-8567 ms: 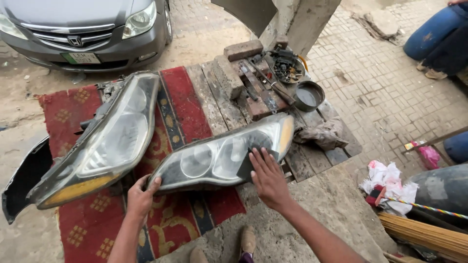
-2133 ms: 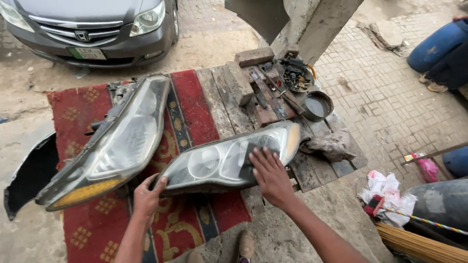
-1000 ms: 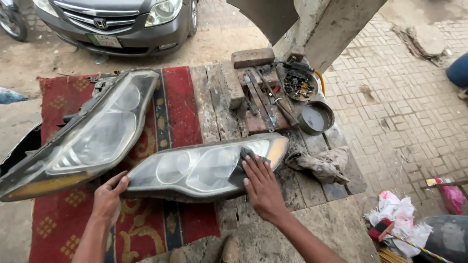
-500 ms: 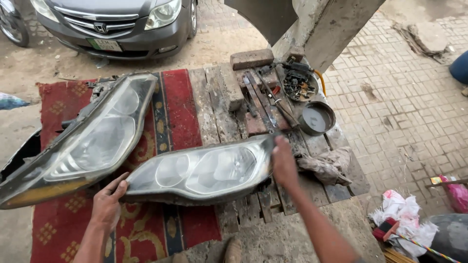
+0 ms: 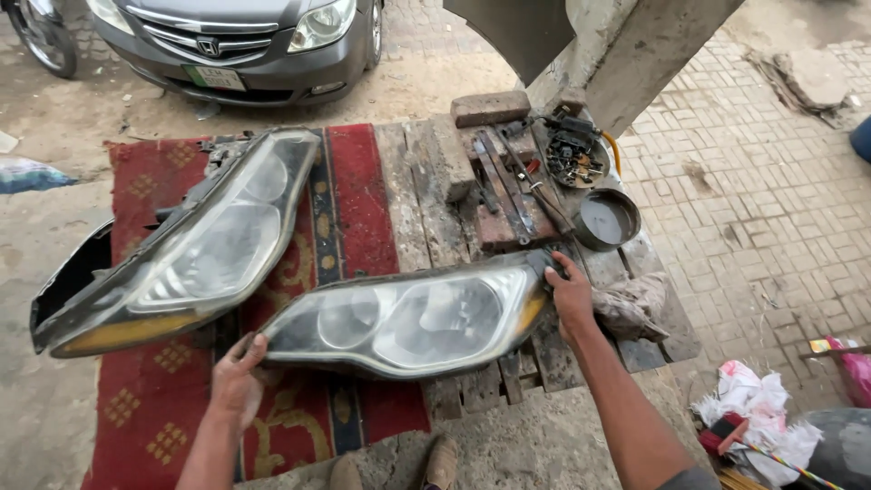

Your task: Manually sanding a car headlight lens with sandpaper on a workbench to restore clarity.

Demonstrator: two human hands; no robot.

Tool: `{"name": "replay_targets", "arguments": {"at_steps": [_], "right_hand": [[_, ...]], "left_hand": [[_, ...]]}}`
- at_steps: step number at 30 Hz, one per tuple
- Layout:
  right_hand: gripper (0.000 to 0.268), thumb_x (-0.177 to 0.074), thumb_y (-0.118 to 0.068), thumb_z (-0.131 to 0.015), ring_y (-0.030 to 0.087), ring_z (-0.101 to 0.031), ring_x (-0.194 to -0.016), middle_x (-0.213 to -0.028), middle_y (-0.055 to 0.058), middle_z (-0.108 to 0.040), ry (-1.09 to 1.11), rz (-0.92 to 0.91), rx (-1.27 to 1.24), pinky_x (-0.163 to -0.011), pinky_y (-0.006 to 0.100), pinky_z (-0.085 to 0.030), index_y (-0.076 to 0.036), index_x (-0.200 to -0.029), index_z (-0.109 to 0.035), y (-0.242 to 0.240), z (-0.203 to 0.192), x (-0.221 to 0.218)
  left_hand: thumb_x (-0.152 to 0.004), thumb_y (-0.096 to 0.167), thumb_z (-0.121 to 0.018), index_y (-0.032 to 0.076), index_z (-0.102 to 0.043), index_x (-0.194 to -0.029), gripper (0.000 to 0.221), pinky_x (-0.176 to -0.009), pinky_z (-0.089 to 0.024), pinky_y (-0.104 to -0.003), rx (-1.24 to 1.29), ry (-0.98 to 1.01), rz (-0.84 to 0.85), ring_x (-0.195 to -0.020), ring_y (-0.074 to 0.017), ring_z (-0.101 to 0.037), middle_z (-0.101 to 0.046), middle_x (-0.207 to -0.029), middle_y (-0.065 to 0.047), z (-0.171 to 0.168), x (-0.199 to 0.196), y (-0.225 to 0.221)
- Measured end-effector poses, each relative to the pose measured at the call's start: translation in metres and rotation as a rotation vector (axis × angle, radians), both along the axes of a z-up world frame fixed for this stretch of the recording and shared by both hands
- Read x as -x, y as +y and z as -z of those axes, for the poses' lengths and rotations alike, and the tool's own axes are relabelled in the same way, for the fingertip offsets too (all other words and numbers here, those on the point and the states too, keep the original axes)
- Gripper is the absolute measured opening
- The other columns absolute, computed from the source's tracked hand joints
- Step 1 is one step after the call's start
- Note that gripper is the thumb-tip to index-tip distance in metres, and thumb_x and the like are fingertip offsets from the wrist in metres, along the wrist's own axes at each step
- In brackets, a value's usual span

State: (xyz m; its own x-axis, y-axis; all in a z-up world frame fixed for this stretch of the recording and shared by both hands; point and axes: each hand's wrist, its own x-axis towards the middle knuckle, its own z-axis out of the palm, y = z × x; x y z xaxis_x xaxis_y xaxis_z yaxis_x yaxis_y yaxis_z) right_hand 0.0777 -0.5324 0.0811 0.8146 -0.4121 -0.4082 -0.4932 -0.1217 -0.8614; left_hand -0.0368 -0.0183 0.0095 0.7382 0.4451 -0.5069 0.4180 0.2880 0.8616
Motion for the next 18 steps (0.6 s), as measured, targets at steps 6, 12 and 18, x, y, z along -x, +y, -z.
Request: {"name": "replay_targets", "arguments": {"at_steps": [6,12,18], "right_hand": [[0.038,-0.095,-0.006,-0.065,0.017,-0.059,-0.101,-0.119,0.006,-0.066,-0.1,0.101,-0.07,-0.084,0.028,-0.048,-0.016,-0.131,-0.068,-0.013,0.018,0.016],[0.045,-0.087,0.005,-0.069,0.016,-0.06,-0.099,-0.117,0.007,-0.067,-0.145,0.217,-0.21,-0.086,0.024,-0.051,-0.014,-0.128,-0.069,-0.01,0.015,0.017],[0.051,-0.089,0.006,-0.066,0.018,-0.061,-0.106,-0.131,0.006,-0.064,-0.278,0.15,-0.381,-0.088,0.029,-0.053,-0.012,-0.136,-0.064,0.01,0.014,-0.019]], "left_hand": [[-0.09,0.018,-0.072,0.0,-0.062,-0.125,0.041,-0.09,-0.055,-0.045,0.362,-0.049,-0.159,-0.105,-0.0269,-0.066,-0.069,-0.116,-0.014,-0.006,0.017,-0.011],[-0.089,0.012,-0.071,0.006,-0.065,-0.117,0.03,-0.089,-0.052,-0.036,0.403,-0.057,-0.181,-0.1,-0.0223,-0.067,-0.071,-0.109,-0.008,0.003,0.028,-0.001],[-0.092,0.025,-0.067,0.011,-0.07,-0.113,0.025,-0.094,-0.053,-0.033,0.528,-0.098,-0.278,-0.1,-0.0208,-0.068,-0.073,-0.108,-0.005,0.009,0.054,0.004]]}}
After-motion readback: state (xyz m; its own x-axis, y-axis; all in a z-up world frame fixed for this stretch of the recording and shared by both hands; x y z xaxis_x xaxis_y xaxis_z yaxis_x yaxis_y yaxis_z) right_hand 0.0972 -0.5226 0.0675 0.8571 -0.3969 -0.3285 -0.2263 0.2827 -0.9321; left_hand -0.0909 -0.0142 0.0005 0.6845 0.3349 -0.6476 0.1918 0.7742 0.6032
